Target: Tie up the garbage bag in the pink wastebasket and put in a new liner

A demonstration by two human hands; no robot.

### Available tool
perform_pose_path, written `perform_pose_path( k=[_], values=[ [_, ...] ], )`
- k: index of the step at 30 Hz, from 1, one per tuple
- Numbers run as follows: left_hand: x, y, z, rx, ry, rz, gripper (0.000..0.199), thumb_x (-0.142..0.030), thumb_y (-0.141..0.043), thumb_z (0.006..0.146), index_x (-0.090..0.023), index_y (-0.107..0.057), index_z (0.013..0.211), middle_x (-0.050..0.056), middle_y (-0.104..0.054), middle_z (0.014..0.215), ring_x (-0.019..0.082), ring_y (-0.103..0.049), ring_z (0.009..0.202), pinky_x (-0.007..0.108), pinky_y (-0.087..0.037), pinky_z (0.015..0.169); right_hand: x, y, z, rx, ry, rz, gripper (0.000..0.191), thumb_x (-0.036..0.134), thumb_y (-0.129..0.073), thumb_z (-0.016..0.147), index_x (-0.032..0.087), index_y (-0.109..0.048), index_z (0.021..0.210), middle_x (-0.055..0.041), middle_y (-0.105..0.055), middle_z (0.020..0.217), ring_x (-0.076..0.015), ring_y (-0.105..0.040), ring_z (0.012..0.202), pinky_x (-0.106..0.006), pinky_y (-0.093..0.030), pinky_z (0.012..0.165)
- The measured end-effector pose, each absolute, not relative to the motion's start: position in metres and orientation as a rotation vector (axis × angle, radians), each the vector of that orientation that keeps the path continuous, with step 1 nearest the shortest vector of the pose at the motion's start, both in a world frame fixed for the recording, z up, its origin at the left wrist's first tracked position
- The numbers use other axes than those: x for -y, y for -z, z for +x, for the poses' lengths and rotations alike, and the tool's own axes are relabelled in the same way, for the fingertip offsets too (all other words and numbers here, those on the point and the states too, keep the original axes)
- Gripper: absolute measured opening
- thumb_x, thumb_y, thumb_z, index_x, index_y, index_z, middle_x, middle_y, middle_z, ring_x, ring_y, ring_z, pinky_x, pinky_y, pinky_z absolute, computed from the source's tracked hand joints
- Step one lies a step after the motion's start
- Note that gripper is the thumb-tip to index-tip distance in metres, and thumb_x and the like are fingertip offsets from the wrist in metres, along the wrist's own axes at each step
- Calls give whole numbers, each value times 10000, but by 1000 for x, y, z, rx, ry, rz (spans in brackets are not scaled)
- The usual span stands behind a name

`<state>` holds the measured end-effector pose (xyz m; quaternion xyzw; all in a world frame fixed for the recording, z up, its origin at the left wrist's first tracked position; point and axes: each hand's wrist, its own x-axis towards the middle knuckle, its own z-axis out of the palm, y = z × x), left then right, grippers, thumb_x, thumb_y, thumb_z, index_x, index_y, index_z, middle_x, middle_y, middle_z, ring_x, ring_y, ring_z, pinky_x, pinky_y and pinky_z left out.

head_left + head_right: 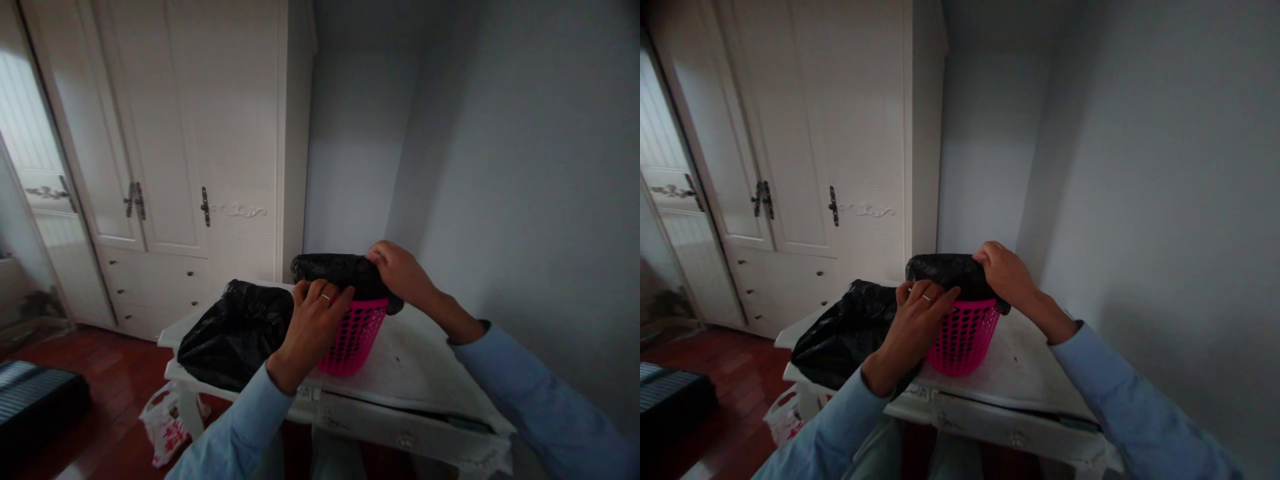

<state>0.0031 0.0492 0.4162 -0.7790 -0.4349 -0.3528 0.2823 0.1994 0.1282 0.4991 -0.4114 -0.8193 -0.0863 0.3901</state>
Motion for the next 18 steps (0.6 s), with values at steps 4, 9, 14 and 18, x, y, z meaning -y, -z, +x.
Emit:
perform_pose_path(
  k=[4,9,14,18],
  values=[
    [-50,-420,-1,1124,928,-2121,254,-125,-502,981,-223,-682,1130,72,-712,1035,277,-573,1096,500,-355,962,-148,-514,197,2090,165,-1157,230,312,-463,1004,192,-635,908,-84,-734,888,-224,-660,818,-318,-430,734],
    [-54,-415,-3,1045,1012,-2184,268,-82,-449,999,-197,-653,1128,50,-748,1028,251,-603,1175,487,-368,1015,-176,-522,192,2225,403,-1366,279,348,-423,1036,196,-656,1053,-124,-774,1052,-273,-705,911,-332,-454,729],
    [-52,-412,-6,939,976,-2249,248,-101,-448,998,-164,-662,1106,41,-711,900,205,-636,861,397,-488,935,-218,-535,202,2206,484,-1659,366,332,-369,1056,146,-612,1256,-222,-710,1232,-335,-679,1120,-401,-489,856],
    [-52,-412,-12,969,976,-2286,248,-99,-473,986,-169,-658,1135,51,-712,941,220,-629,866,364,-519,786,-252,-544,217,2216,320,-1792,276,271,-513,1001,105,-687,1135,-248,-702,1218,-350,-660,1162,-418,-492,899]
  ],
)
